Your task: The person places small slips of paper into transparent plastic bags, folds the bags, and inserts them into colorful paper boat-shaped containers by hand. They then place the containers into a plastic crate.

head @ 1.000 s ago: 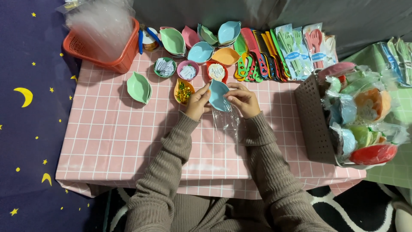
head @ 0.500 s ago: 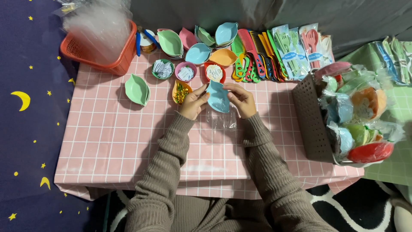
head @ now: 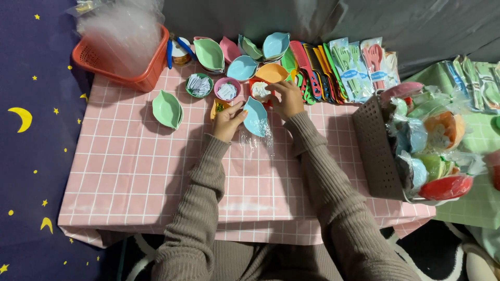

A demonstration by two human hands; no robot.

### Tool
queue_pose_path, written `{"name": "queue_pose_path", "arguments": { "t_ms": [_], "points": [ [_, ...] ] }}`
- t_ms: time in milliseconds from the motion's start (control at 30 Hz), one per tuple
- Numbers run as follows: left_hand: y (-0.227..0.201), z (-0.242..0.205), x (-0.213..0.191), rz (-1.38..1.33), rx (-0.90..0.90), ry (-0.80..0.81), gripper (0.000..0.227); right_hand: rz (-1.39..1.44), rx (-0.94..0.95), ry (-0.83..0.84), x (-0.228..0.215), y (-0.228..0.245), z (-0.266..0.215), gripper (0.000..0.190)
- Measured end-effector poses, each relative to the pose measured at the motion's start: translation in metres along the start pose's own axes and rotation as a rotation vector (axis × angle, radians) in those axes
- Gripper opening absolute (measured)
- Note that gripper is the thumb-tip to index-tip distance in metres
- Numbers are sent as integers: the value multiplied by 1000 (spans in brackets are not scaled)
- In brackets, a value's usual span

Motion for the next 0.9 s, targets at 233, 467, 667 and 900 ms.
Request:
{"name": "queue_pose_path", "arguments": {
  "t_ms": [233,467,667,900],
  "points": [
    [-20,-12,10,220,71,16,45,-377,-115,277,41,7,29,32],
    [-27,-17,13,209,81,19,45,-237,137,454,61,-42,30,31],
    [-27,-17,14,210,74,38,47,-58,340,469,38,-54,28,12],
    [-25,-16,14,214,58,62,47,711,522,-81,-37,16,11,36]
  ]
}}
Point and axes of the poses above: each hand's wrist, its own z-axis towards the middle knuckle, its own x-axis out of the palm, y = z × x, the point moved 6 cm from there along z, towards the middle knuckle, and after that the axes turned 5 degrees about -y, right-handed, at the moved point
